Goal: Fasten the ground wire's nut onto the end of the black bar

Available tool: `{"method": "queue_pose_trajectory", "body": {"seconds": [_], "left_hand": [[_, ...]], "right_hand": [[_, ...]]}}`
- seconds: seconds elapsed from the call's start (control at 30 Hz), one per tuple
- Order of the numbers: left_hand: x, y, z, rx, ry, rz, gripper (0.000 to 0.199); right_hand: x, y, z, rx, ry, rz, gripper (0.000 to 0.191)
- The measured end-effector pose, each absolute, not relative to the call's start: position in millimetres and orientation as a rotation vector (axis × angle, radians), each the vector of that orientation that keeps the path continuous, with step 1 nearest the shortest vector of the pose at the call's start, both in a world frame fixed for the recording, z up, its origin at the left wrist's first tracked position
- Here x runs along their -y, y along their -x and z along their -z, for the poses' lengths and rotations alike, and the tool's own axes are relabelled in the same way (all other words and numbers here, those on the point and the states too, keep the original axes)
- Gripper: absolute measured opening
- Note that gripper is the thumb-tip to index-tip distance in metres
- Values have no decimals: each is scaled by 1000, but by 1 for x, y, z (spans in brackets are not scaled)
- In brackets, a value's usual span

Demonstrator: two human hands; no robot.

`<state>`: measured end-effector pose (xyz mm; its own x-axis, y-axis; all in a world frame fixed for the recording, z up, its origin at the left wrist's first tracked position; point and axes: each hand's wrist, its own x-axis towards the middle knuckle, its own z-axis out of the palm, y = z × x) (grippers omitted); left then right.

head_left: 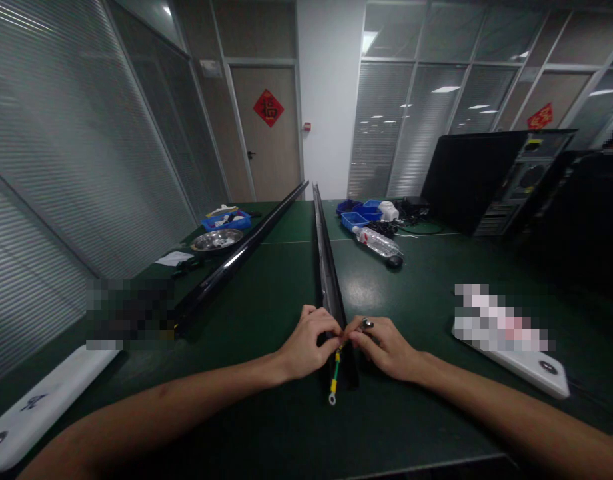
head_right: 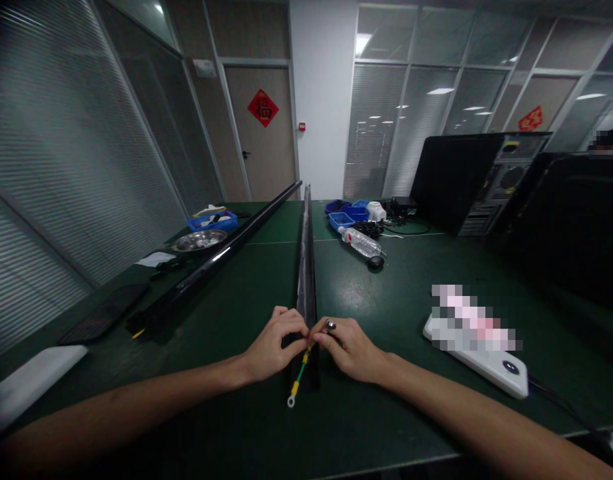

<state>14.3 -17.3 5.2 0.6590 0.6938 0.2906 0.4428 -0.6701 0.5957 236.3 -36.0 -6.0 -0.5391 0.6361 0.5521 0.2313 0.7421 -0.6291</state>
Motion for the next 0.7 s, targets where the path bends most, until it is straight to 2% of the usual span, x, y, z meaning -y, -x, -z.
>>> {"method": "queue_pose_trajectory", "body": {"seconds": [0.7], "left_hand": [[18, -15, -5, -862, -2399, -735, 11]], "right_hand": [[36, -236, 7, 2103, 681, -644, 29]]}}
